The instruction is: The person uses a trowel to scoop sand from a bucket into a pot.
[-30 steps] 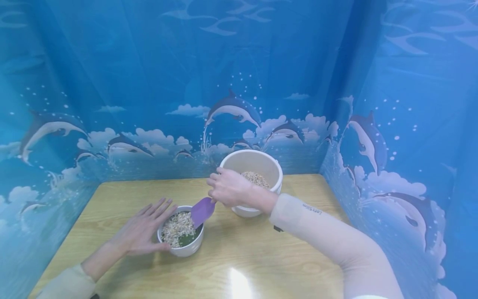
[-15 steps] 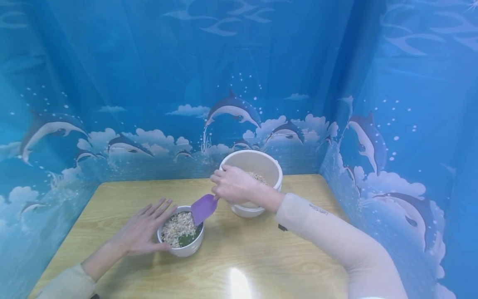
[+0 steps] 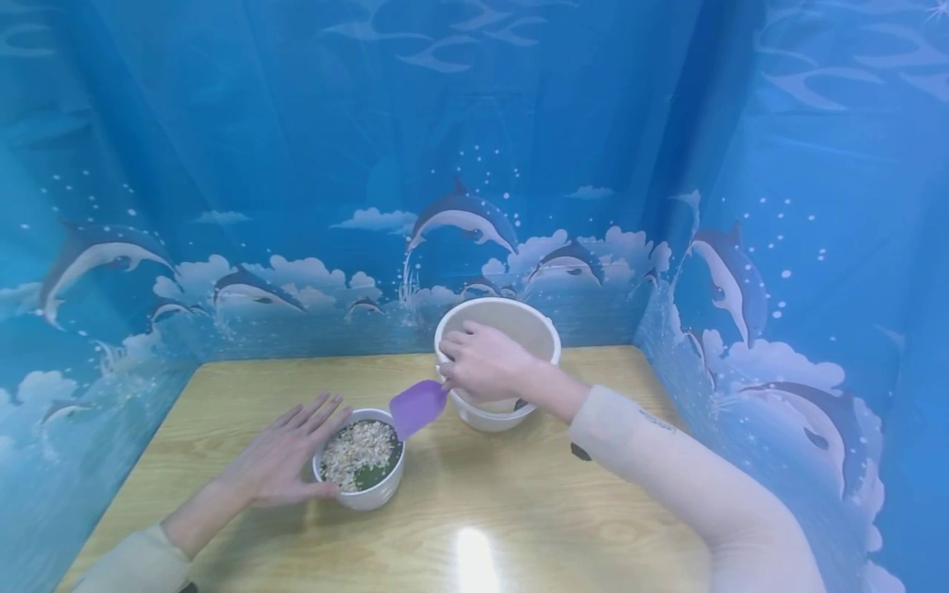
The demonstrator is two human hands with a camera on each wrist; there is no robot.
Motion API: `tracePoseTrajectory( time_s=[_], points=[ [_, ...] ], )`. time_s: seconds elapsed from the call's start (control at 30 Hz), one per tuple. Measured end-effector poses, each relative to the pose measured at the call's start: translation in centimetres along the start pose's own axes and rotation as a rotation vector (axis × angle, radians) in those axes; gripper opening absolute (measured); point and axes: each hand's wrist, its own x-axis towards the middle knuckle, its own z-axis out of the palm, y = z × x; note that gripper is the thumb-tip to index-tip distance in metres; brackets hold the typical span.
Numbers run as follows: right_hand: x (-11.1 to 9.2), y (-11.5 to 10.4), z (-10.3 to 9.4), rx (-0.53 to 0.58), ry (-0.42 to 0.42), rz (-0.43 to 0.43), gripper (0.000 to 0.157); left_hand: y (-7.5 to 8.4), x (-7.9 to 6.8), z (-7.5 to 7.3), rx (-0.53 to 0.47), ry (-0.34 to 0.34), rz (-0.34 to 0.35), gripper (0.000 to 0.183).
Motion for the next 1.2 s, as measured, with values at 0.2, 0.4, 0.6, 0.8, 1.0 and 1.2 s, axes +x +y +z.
tracePoseTrajectory(
  time_s=[0.2,0.4,0.6,0.8,1.0,1.2],
  points=[
    [-0.9,0.4,0.2,-0.016,0.075,-0.004,0.028,0.0,-0.1,0.0,0.009,0.016,0.008,0.117],
    [-1.8,0.8,0.3,-0.033,0.138,-0.015,0.027,0.0,-0.1,-0.1,0.013,0.006,0.009,0.117],
    [-2.9,1.3,0.5,-0.01,0.188,-0.013,0.024,0.0,-0.1,-0.1,0.02,0.024,0.025,0.117],
    [-4.2,1.8,0.8,-0.003,0.219,-0.003,0.022,0.1,0.5,-0.5,0.018,0.024,0.032,0.113],
    [-5.1,2.3,0.9,0.016,0.218,0.024,0.018,0.2,1.6,-1.0,0.019,0.009,0.045,0.114],
    [-5.6,3.0,0.7,0.022,0.202,0.057,0.02,0.3,3.3,-1.7,0.026,0.008,0.077,0.111]
  ],
)
